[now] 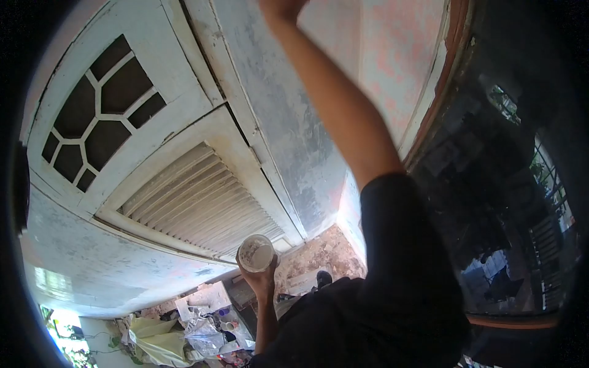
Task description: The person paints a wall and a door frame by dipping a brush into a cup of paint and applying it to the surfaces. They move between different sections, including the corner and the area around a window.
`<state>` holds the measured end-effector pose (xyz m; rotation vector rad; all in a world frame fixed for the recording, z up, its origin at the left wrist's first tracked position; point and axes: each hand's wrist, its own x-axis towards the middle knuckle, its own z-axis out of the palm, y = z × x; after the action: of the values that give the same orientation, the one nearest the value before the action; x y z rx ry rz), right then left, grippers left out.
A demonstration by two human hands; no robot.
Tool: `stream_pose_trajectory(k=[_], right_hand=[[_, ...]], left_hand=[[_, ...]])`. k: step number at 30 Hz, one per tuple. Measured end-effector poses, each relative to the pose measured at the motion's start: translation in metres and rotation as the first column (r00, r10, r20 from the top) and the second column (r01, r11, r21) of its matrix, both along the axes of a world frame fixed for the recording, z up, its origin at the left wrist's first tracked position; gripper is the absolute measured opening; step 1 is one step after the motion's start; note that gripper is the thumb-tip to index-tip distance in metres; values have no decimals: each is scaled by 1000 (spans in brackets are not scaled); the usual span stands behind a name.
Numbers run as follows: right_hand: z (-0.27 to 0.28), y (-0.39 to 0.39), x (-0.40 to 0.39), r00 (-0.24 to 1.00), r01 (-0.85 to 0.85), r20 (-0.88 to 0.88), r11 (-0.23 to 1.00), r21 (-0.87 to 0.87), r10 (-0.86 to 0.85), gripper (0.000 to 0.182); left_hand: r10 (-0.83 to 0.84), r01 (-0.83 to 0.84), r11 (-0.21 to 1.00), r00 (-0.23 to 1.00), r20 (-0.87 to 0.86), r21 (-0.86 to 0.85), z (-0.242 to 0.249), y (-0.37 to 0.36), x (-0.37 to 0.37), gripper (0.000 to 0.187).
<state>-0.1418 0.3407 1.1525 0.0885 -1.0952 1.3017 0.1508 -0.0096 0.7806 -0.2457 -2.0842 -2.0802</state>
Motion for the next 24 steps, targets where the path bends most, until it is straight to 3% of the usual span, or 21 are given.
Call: stream_pose_trajectory(k=[3, 5, 6, 7, 8, 9, 10, 13, 16, 17, 18, 19, 20, 21, 23, 24], right_hand=[[-162, -27, 34, 980, 121, 156, 993, 7, -121, 40], [-277, -38, 64, 865, 320, 333, 924, 208, -375, 34], [-334, -33, 69, 654, 524, 247, 663, 535, -716, 26], [-374, -39, 80, 604, 560, 237, 617, 552, -761, 22], [-406, -41, 87, 795, 289, 470, 920, 264, -385, 22], [-438, -42, 94, 849, 68, 527, 986, -152, 23, 23], [-455, -47, 97, 886, 58, 456, 952, -300, 90, 28], [-528, -24, 95, 770, 199, 627, 979, -53, -122, 25], [-508, -5, 93, 456, 421, 876, 905, -54, -159, 31], [-508, 17, 70, 326, 557, 841, 807, 198, -432, 41], [-452, 25, 69, 332, 452, 905, 887, 96, -267, 59], [-430, 52, 37, 394, 535, 796, 819, 208, -460, 56], [-355, 55, 39, 274, 575, 746, 725, 380, -608, 54], [-276, 53, 46, 394, 535, 767, 805, 256, -506, 51], [-152, 64, 46, 444, 556, 659, 763, 329, -607, 50], [-95, 70, 47, 591, 506, 609, 831, 230, -529, 51]], left_hand=[[24, -24, 1000, 999, 33, 6, 3, -5, 7, 79], [32, -31, 999, 999, 38, -15, -3, -15, 8, 79], [36, -35, 999, 996, 78, -14, -5, -17, 8, 80], [35, -35, 999, 997, 62, 2, -6, -15, 7, 80], [37, -38, 999, 998, 46, 14, -8, -15, 6, 80], [41, -42, 999, 999, 35, 18, -8, -17, 7, 80], [49, -49, 999, 998, 29, 0, -7, -17, 6, 80], [59, -58, 997, 998, 16, -42, -8, -14, 8, 81], [34, -34, 999, 999, -3, 28, -18, -8, 9, 81], [25, -25, 999, 1000, -2, 20, -17, -6, 9, 81], [17, -17, 1000, 1000, 1, 11, -16, -4, 9, 81], [11, -11, 1000, 1000, 5, 1, -14, -3, 10, 80], [17, -17, 1000, 1000, 4, -12, -12, -1, 10, 79], [5, -5, 1000, 1000, -8, -3, -10, 1, 10, 79], [-24, 24, 1000, 999, -28, 15, -6, 4, 9, 78], [-15, 15, 1000, 1000, -18, 14, -4, 5, 9, 78]])
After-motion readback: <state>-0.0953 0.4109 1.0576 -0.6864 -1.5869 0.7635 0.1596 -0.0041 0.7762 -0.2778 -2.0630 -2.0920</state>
